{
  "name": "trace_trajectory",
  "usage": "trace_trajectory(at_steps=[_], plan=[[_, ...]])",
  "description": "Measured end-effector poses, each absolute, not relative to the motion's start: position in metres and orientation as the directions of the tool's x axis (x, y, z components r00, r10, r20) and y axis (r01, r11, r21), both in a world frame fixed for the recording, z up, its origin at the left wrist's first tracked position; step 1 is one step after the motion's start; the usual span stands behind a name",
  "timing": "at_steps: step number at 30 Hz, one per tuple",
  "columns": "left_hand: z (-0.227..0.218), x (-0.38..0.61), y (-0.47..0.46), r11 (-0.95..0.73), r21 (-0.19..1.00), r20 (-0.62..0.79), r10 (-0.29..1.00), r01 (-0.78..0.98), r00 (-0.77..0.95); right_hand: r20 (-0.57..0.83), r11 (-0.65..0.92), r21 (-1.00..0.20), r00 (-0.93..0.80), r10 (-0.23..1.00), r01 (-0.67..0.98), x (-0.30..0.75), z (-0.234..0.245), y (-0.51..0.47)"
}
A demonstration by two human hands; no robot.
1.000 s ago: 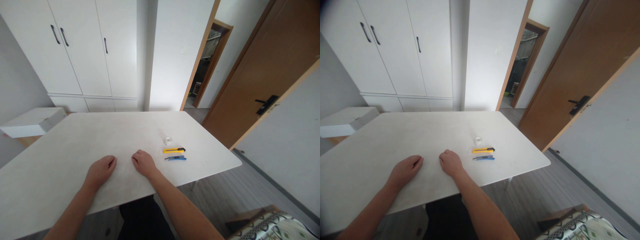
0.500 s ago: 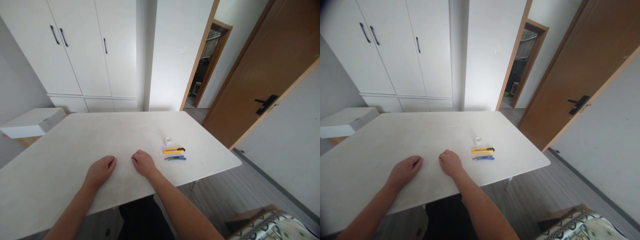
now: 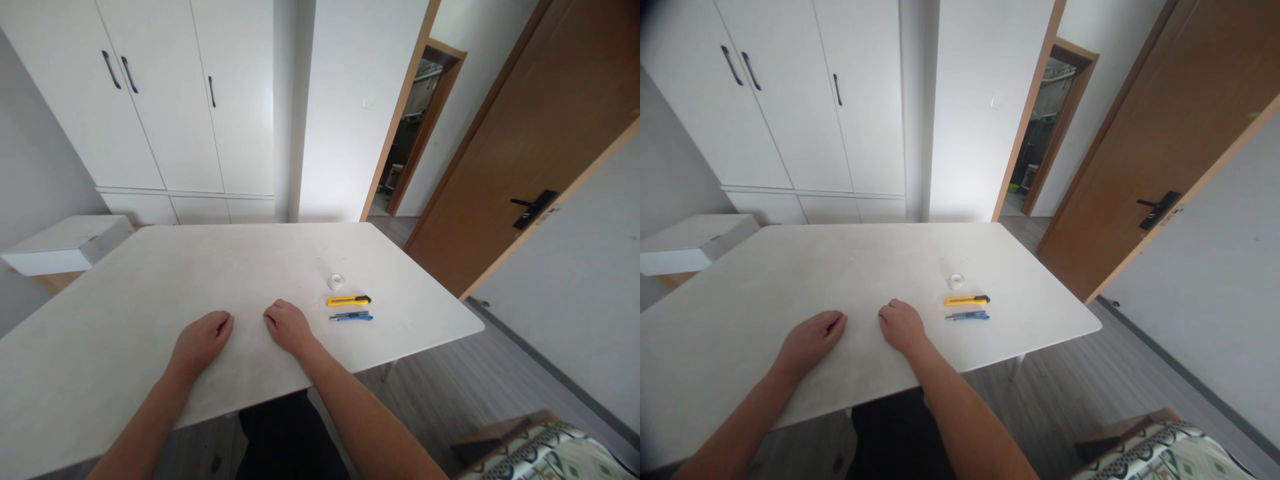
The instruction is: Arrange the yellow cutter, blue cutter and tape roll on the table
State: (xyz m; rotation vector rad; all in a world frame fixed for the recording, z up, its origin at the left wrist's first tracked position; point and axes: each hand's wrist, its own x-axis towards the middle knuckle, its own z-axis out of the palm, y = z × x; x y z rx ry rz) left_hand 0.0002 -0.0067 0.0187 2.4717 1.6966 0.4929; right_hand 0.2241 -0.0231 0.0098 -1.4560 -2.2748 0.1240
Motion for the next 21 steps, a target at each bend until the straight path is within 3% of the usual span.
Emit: trace_trajectory(at_steps=[21], plan=[[0.0187, 0.0002, -0.0072, -0.379, 0.237, 0.217, 0.918, 0.895, 0.332, 0.331, 0.447, -0.293, -0.349, 0.877, 0.845, 0.2241, 0.0084, -0.0230]])
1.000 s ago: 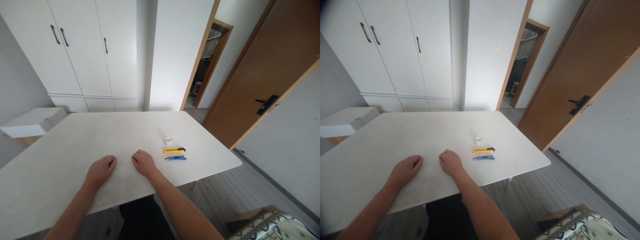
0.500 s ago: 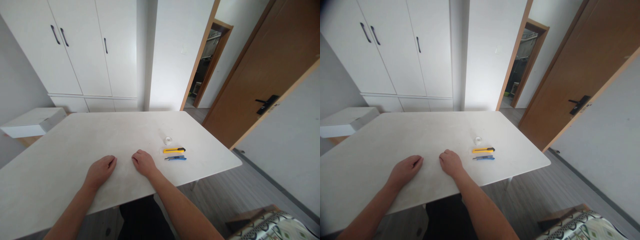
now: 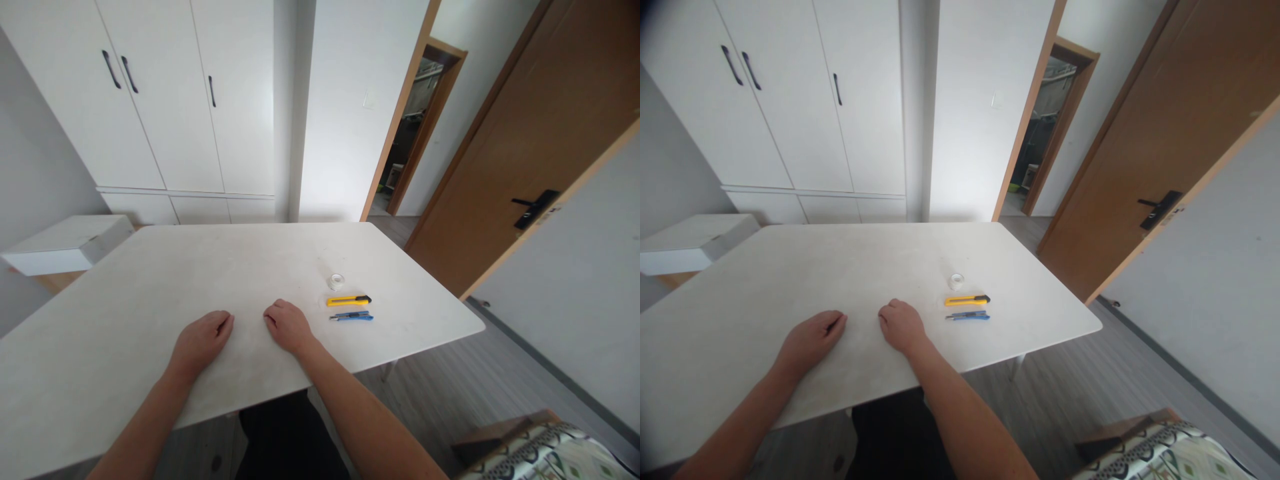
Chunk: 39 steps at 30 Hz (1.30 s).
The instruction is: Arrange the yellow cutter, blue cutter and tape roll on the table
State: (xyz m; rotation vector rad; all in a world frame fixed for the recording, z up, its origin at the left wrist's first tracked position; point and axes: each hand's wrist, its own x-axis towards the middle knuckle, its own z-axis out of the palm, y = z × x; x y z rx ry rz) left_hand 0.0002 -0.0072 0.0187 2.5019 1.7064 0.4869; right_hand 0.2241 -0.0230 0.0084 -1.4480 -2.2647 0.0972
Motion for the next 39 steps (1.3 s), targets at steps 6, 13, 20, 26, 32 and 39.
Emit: trace_trajectory(at_steps=[6, 13, 20, 26, 32, 39], plan=[[0.018, 0.000, -0.007, -0.375, 0.240, 0.203, 0.921, 0.895, 0.332, 0.321, 0.446, -0.299, -0.351, 0.879, 0.844, 0.223, 0.009, -0.023], [0.016, -0.001, -0.006, -0.381, 0.229, 0.213, 0.918, 0.896, 0.335, 0.313, 0.442, -0.300, -0.350, 0.883, 0.846, 0.224, 0.010, -0.023], [0.017, 0.000, -0.006, -0.381, 0.237, 0.216, 0.917, 0.894, 0.334, 0.296, 0.433, -0.298, -0.349, 0.889, 0.851, 0.223, 0.010, -0.023], [0.015, -0.001, -0.006, -0.372, 0.233, 0.217, 0.921, 0.899, 0.325, 0.310, 0.444, -0.284, -0.357, 0.881, 0.850, 0.224, 0.010, -0.023], [0.015, -0.001, -0.006, -0.383, 0.236, 0.227, 0.915, 0.893, 0.333, 0.292, 0.436, -0.294, -0.355, 0.888, 0.851, 0.222, 0.011, -0.023], [0.016, -0.001, -0.006, -0.396, 0.228, 0.226, 0.910, 0.890, 0.347, 0.334, 0.496, -0.351, -0.389, 0.859, 0.794, 0.255, 0.035, -0.043]])
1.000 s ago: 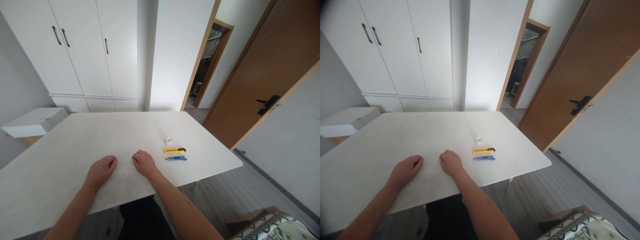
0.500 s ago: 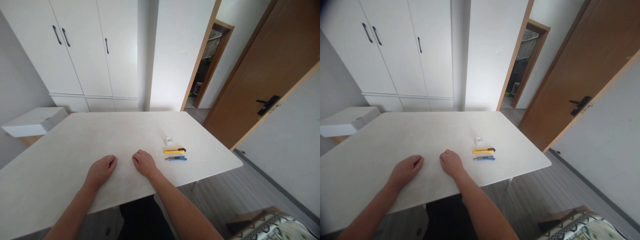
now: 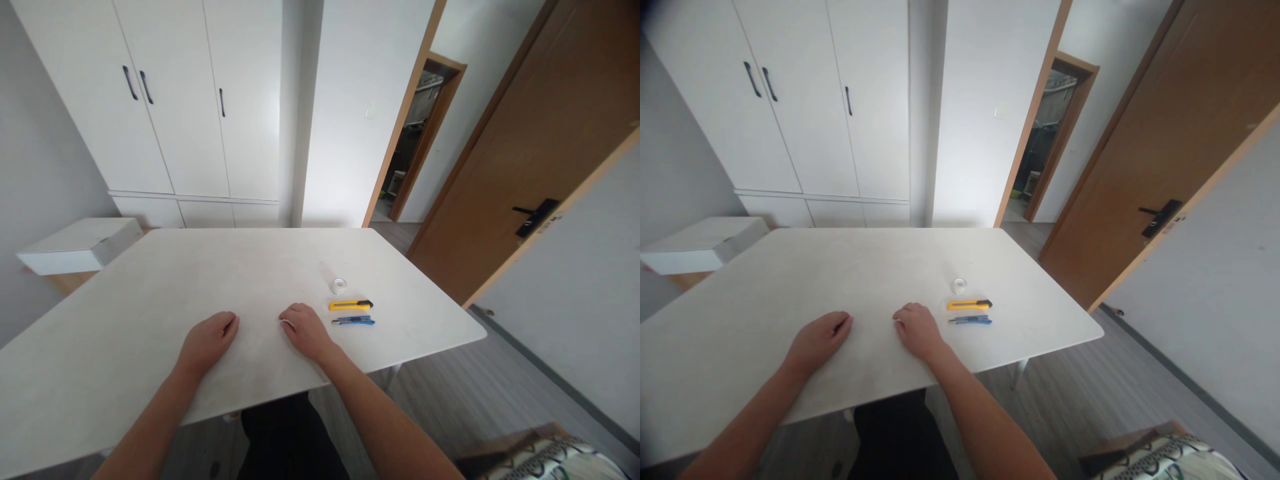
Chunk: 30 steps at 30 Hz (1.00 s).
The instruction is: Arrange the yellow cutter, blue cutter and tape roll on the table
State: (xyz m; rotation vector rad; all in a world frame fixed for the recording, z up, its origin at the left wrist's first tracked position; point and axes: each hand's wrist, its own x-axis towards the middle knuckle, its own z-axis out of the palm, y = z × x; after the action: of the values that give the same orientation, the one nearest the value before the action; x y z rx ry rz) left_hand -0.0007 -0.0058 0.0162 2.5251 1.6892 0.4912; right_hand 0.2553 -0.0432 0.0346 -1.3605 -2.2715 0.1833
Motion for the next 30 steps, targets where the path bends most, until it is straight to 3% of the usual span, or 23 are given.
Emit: trace_trajectory(at_steps=[4, 9, 14, 20, 26, 30], plan=[[0.014, 0.000, -0.004, -0.394, 0.205, 0.230, 0.909, 0.896, 0.347, 0.279, 0.353, -0.311, -0.271, 0.921, 0.882, 0.324, 0.053, -0.060], [0.013, 0.000, -0.004, -0.396, 0.206, 0.239, 0.907, 0.895, 0.346, 0.110, 0.188, -0.152, -0.172, 0.979, 0.970, 0.390, 0.060, -0.074], [0.011, 0.000, -0.003, -0.391, 0.204, 0.245, 0.908, 0.897, 0.340, 0.055, 0.204, -0.116, -0.199, 0.978, 0.972, 0.397, 0.059, -0.075], [0.012, -0.001, -0.003, -0.386, 0.214, 0.234, 0.912, 0.897, 0.336, 0.129, 0.073, -0.133, -0.056, 0.990, 0.988, 0.399, 0.073, -0.058], [0.015, 0.000, -0.005, -0.373, 0.229, 0.223, 0.919, 0.899, 0.325, -0.002, 0.176, -0.122, -0.178, 0.984, 0.977, 0.408, 0.063, -0.044], [0.014, 0.000, -0.005, -0.372, 0.197, 0.215, 0.919, 0.907, 0.331, 0.010, 0.164, -0.124, -0.164, 0.986, 0.979, 0.414, 0.050, -0.048]])
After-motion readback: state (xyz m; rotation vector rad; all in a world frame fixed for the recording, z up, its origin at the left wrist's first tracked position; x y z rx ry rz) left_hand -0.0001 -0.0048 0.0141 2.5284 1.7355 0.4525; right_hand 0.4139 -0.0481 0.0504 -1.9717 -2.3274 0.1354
